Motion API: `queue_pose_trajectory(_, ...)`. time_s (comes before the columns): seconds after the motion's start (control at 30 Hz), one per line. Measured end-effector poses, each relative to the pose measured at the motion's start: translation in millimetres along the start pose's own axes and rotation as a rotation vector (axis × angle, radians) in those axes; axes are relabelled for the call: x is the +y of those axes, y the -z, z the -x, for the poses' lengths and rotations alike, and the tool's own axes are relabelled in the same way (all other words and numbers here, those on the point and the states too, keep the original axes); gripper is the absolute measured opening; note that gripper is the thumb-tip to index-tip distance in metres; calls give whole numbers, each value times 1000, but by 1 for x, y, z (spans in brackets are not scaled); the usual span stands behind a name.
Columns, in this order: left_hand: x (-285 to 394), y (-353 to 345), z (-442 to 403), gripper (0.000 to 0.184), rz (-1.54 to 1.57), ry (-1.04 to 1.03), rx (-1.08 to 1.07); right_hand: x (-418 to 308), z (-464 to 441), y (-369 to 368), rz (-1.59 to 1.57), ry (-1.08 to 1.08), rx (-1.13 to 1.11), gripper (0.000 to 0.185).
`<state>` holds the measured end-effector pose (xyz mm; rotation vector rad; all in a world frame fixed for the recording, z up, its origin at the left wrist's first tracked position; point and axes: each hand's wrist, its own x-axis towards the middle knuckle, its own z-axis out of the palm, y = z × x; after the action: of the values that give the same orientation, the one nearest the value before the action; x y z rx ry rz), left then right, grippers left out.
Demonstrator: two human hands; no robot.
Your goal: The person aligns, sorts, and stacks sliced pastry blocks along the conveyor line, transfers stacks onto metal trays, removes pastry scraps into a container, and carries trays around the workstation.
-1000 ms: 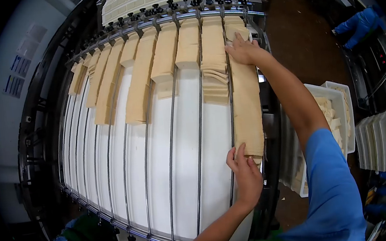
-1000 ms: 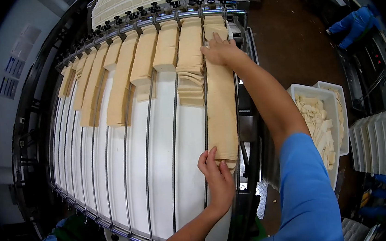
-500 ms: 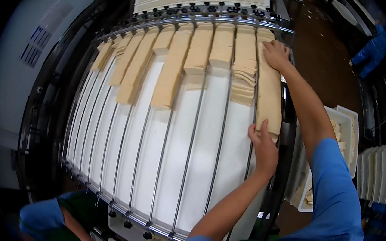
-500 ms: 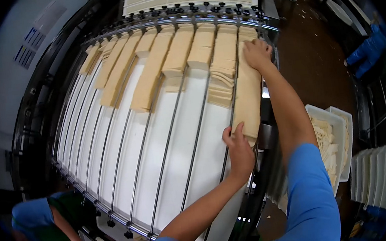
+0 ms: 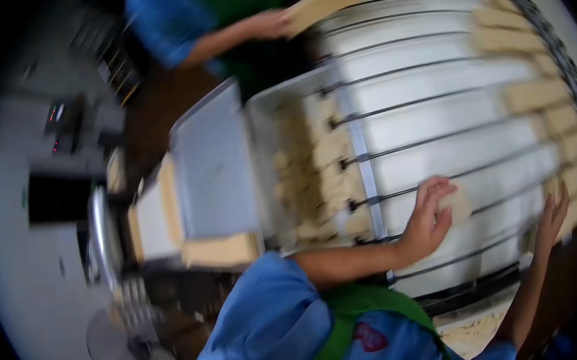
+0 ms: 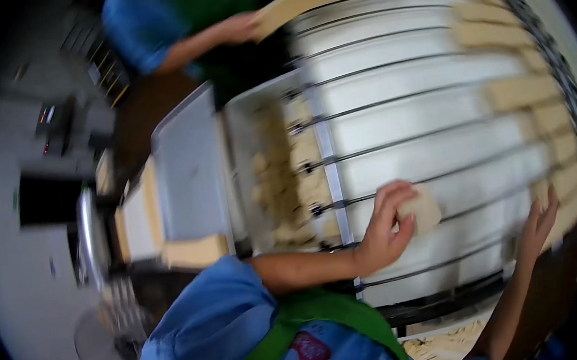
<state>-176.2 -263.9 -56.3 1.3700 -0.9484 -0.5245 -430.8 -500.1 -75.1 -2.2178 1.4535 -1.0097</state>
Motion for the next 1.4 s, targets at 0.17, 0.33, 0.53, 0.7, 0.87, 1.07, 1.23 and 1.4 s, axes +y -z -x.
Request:
queue_pose_trajectory(0.17, -11, 147, 28, 50, -671, 5, 548, -197, 124, -84, -311, 229, -552, 39)
queue_pose_trajectory(0.33, 3, 333, 136, 50, -774, 296, 776, -374, 250, -154, -648, 80, -1258, 46)
queue_pose_trajectory(0.53, -34, 555, 302, 53, -1216, 863, 1001, -452, 326, -226, -459, 148, -1329, 59)
queue_pose_trajectory(0.7, -51, 585, 338, 54, -338, 651, 819, -444, 316, -240, -491, 65, -1434, 60)
queue_pose_trajectory(0.87, -22, 597, 330, 67, -591, 739, 300, -506, 328, -219, 20, 215, -1282, 59)
queue_pose_trajectory(1.07, -3, 594, 286, 102, -997, 995, -138, -485, 315, -224, 46, 332, -1060, 42)
queue_pose_trajectory(1.23, -8, 585, 293, 108, -1077, 856, -33, -487, 271, -184, 438, 690, -455, 63)
queue_pose_trajectory(1.4, -8, 579, 295, 113, -1055, 913, -24, -506, 367, -206, 418, 694, -1225, 102)
